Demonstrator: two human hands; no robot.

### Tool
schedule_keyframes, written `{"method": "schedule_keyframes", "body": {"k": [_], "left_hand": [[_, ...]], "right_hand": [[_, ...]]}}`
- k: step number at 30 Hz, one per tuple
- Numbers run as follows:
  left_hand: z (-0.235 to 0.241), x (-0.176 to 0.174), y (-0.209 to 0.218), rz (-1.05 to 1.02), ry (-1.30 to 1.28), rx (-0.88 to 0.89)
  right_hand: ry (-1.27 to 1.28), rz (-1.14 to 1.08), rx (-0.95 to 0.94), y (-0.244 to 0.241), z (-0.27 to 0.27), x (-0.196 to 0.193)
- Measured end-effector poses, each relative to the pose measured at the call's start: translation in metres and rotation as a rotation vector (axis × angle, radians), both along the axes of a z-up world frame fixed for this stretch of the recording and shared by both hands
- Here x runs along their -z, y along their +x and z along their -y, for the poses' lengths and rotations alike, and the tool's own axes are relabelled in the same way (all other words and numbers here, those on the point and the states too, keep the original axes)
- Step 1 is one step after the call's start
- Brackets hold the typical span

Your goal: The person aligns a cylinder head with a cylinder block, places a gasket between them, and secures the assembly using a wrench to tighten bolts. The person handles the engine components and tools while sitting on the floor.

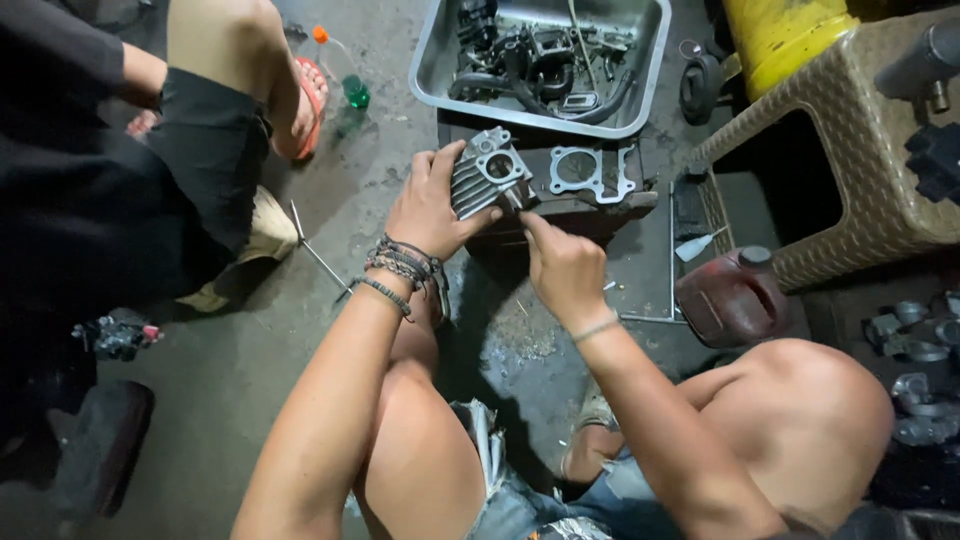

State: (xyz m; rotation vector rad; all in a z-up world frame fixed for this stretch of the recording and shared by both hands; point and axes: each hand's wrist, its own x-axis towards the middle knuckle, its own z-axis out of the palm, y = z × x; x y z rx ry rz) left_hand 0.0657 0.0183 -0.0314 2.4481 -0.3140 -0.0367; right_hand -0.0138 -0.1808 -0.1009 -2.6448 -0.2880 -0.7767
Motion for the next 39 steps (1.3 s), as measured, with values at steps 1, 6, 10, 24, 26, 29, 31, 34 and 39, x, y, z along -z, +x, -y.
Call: {"method": "schedule_keyframes", "body": {"k": [1, 6, 10, 24, 26, 29, 31, 34, 39], "left_hand": [[0.000, 0.000, 0.000, 0.009, 0.011, 0.006], [0.000, 0.004, 0.001, -0.002, 0.007, 0.009], [0.001, 0.002, 0.003, 0.010, 0.002, 0.012], [0.001, 0.009, 0.001, 0.030, 0.038, -0.035], [0.001, 0.009, 0.000, 0.034, 0.040, -0.039], [0.000, 0.007, -0.004, 0.026, 0.034, -0.041], [0.000, 0.005, -0.003, 0.024, 0.023, -0.044], [0.003, 0.003, 0.001, 0.003, 0.034, -0.053], [0.002, 0.004, -0.001, -0.010, 0.029, -0.058]], "right_hand": [[0.011, 0.009, 0.006, -0.001, -0.002, 0.000], [0.043, 0.021, 0.058, 0.023, -0.016, 0.018], [0.042, -0.011, 0.043, 0.008, -0.006, -0.006], [0.028, -0.053, 0.068, -0.008, -0.008, -0.003], [0.007, -0.023, 0.079, 0.011, -0.015, 0.005], [-0.002, -0.005, 0.093, 0.016, -0.020, 0.005], [0.008, -0.008, 0.091, 0.008, -0.017, 0.001], [0.121, -0.019, 0.062, -0.008, -0.013, 0.001], [0.101, 0.075, 0.118, 0.015, -0.024, 0.008]]}}
